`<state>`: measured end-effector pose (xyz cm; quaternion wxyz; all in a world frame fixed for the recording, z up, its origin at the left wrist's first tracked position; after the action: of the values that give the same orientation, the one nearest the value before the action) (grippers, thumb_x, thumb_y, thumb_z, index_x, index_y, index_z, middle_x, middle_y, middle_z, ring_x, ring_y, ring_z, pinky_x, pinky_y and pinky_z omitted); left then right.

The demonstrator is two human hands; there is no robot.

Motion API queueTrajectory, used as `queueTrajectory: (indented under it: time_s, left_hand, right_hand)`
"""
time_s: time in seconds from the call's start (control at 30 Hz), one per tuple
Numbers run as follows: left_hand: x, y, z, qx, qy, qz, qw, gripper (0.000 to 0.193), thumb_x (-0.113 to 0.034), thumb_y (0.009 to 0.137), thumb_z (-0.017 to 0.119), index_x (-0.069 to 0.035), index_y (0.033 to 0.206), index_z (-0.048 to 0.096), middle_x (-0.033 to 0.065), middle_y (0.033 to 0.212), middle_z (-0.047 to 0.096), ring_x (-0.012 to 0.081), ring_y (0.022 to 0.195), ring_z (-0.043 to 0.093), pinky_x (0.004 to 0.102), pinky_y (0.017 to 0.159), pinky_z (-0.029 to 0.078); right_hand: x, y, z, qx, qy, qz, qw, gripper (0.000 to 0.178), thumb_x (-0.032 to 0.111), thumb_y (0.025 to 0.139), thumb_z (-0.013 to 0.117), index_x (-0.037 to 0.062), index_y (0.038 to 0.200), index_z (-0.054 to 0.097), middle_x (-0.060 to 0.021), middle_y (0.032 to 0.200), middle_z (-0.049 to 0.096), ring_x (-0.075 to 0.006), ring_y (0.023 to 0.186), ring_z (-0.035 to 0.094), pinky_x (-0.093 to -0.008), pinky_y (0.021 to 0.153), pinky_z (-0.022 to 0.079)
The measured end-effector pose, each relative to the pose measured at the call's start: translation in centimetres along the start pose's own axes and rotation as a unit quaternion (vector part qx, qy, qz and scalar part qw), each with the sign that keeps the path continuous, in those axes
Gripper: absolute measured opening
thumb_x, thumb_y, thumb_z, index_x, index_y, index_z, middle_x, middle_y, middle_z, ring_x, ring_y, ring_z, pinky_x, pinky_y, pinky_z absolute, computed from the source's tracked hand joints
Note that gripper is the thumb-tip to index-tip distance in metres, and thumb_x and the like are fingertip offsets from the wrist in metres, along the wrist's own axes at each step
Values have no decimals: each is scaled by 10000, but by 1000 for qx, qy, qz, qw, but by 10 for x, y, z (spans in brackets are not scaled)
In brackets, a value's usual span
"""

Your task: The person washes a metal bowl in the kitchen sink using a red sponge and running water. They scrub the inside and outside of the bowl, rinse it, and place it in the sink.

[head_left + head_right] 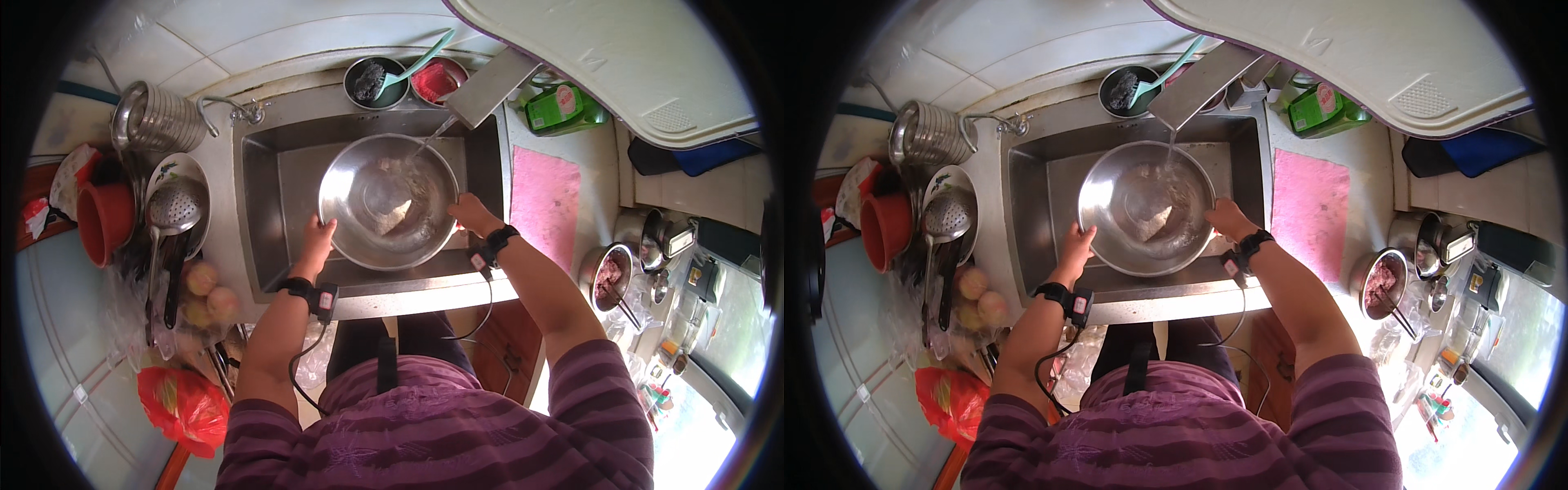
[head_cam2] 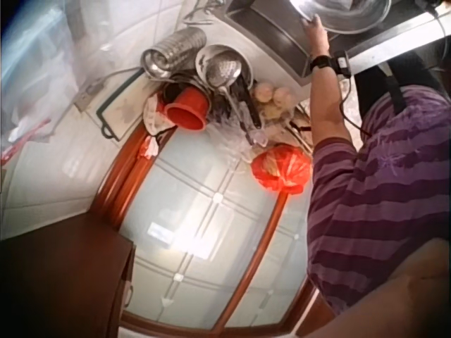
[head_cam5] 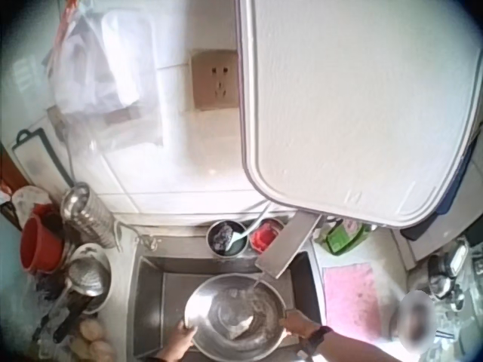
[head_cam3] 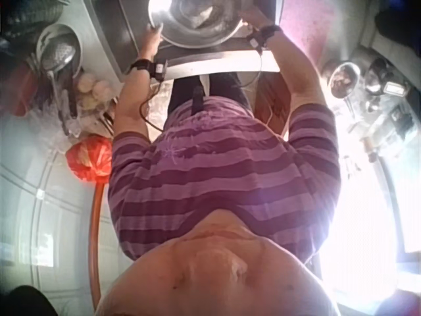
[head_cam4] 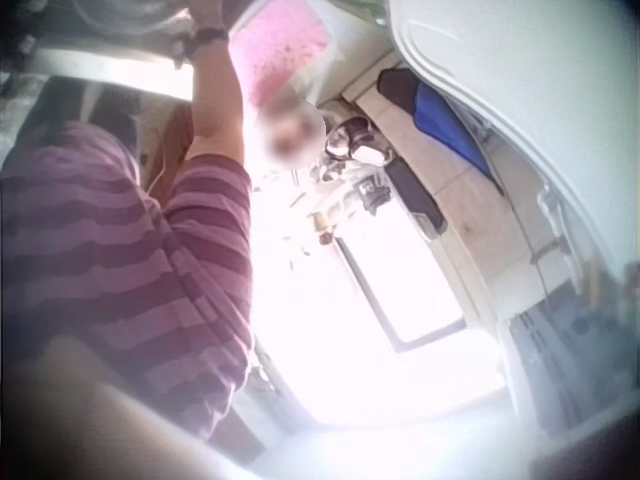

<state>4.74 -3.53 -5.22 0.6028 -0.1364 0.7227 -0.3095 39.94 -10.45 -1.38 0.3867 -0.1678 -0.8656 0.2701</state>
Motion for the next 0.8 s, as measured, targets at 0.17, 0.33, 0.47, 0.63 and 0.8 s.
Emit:
queueTrajectory:
  time_s: [0.17,0.33,0.47,0.63,0.8]
  left_hand:
    - [-9,13,-17,-22,-12,-73,997,383,-204,926,529,-111,1285,436,74,1066,565,156,881,564,314,715,487]
    - [-15,9,-5,14,-8,-97,995,444,-184,934,503,-112,1355,381,106,1166,562,181,935,579,305,772,456]
    - [5,2,-5,17,42,-85,995,439,-220,932,495,-138,1348,383,119,1288,493,254,1119,525,370,900,421]
    - [-2,6,-8,-98,110,64,987,404,-63,878,535,-36,1273,452,176,1167,552,234,1038,563,327,874,451]
    - [-22,10,-11,-114,140,121,976,420,-57,858,549,-25,1266,456,199,1199,528,258,1071,554,338,896,445]
  right_hand:
    - [2,42,15,-62,-47,54,995,316,236,735,519,-43,819,643,-305,931,608,-438,876,601,-459,807,488]
    - [2,24,-13,-100,-68,87,989,322,212,731,511,-47,869,643,-275,977,615,-417,949,589,-438,858,475]
    - [-28,3,0,-63,-115,61,989,250,173,726,530,-26,805,657,-257,856,635,-408,866,619,-439,794,506]
    - [-45,33,46,-2,-327,-223,918,160,185,716,589,44,702,662,-224,701,614,-393,691,622,-450,629,502]
    - [-9,60,37,-28,-269,-169,948,120,136,701,593,60,662,678,-206,699,637,-361,669,642,-444,617,518]
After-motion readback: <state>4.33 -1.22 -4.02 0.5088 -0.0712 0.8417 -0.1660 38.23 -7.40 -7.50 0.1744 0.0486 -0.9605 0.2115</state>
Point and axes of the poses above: each hand's wrist, its own y-axis towards the middle knuckle, its own z-axis out of the palm, x = y × z, the point moved 3 cm from there along y, towards the middle knuckle
